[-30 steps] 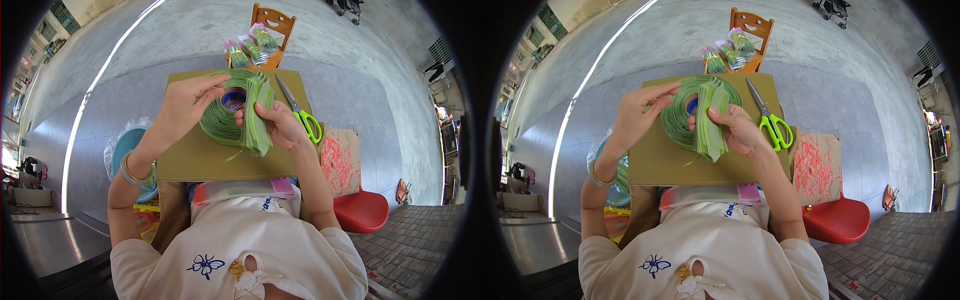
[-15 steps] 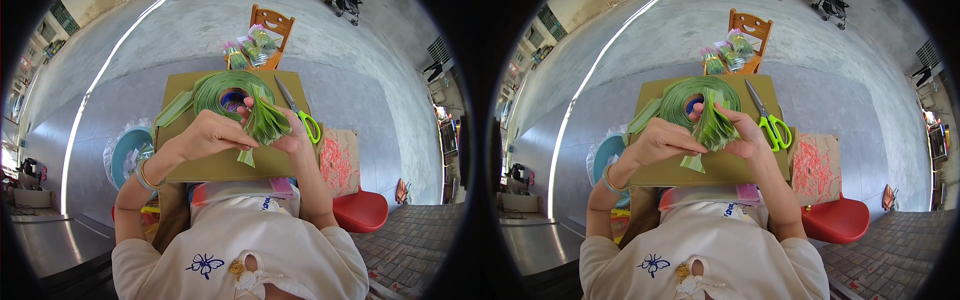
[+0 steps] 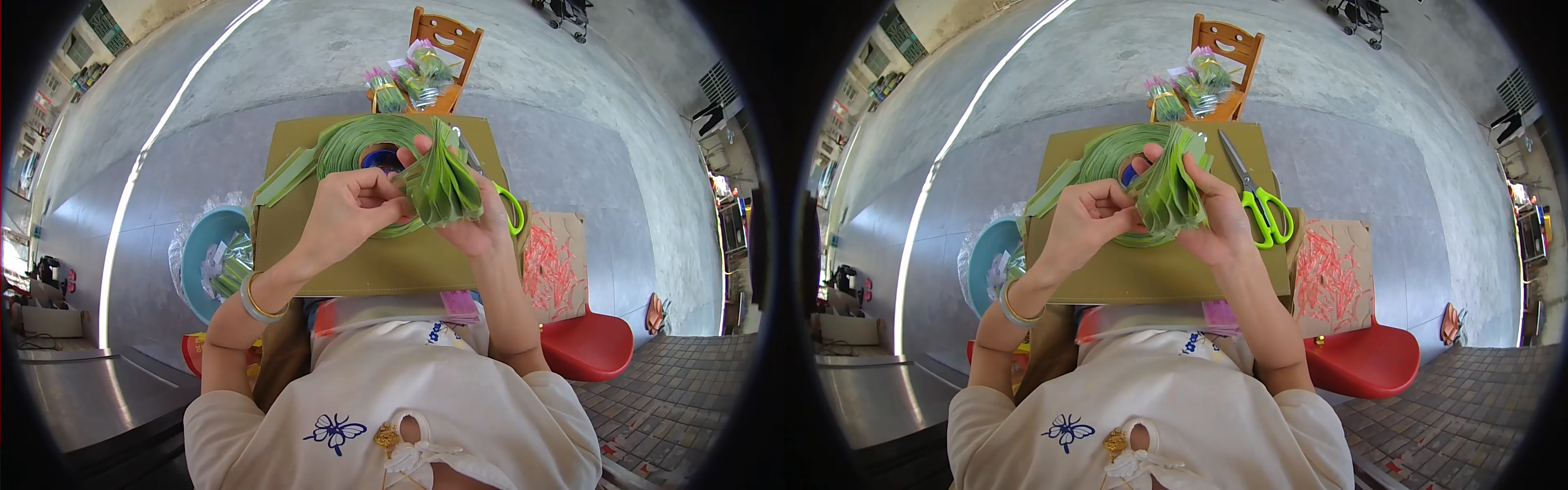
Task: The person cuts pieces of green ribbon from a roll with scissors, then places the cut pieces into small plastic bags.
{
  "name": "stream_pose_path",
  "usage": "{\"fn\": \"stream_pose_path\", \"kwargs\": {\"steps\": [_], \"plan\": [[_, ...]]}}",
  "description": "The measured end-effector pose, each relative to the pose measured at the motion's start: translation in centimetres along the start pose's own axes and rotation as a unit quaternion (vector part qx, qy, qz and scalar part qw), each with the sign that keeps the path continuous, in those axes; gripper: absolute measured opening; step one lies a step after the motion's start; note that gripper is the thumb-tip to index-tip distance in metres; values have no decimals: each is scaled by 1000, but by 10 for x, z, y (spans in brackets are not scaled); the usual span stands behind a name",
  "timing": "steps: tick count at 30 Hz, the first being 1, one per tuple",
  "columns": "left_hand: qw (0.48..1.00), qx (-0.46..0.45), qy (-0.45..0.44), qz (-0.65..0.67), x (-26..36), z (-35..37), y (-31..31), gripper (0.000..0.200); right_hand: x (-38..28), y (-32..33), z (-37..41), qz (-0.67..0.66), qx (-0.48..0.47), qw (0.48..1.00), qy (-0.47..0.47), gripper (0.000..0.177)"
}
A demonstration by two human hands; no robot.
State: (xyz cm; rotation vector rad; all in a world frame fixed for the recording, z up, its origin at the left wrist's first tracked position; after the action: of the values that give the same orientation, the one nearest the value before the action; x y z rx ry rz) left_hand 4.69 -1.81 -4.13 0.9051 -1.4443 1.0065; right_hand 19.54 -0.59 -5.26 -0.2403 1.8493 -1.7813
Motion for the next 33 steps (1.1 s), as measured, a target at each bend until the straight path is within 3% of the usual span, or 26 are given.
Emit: {"fn": "stream_pose_path", "kwargs": {"steps": [1, 4, 7, 11, 16, 17, 22, 25, 29, 32, 33], "plan": [[1000, 5, -4, -6, -1, 0, 2, 7, 1, 1, -2, 21, 28, 999, 19, 38], [1000, 15, -17, 11, 0, 0, 1, 9, 4, -6, -5, 230, 125, 938, 228, 30], [998, 24, -42, 43, 5, 3, -5, 22, 9, -1, -13, 267, 115, 891, 350, 25], [996, -4, -49, 75, 13, 6, -5, 43, 9, -3, -15, 333, 118, 835, 421, 26], [999, -12, 3, -31, 7, -5, 2, 30, 12, -13, -9, 368, 95, 808, 450, 26], [998, -21, 16, -64, 5, -7, 2, 25, 12, -14, -9, 362, 88, 815, 445, 25], [999, -8, 23, 21, 5, -8, 1, 22, 5, -16, -8, 361, 40, 832, 420, 25], [998, -11, 43, 46, 0, -7, -4, 26, 9, -27, -9, 260, 57, 890, 370, 27], [995, -38, 63, 60, -6, -4, -8, 29, 13, -21, -9, 270, 22, 924, 270, 27], [991, -132, -23, -11, 15, -5, 11, 38, 6, -13, -6, 314, -27, 934, 168, 27], [993, -106, -44, 5, 24, -8, 17, 46, 5, -17, -2, 331, -26, 936, 116, 27]]}}
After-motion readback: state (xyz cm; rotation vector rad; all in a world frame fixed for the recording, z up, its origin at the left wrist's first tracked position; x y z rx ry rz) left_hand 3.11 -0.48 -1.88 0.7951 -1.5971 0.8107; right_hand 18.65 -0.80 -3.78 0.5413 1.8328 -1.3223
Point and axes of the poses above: each hand's wrist, its own z-axis away from the middle knuckle, its own y-axis out of the back of the hand, x = y × z, the point moved 3 cm from there along -z, towards the middle knuckle, and after that the axes turned 1 degree about x, right-handed, at the moved point
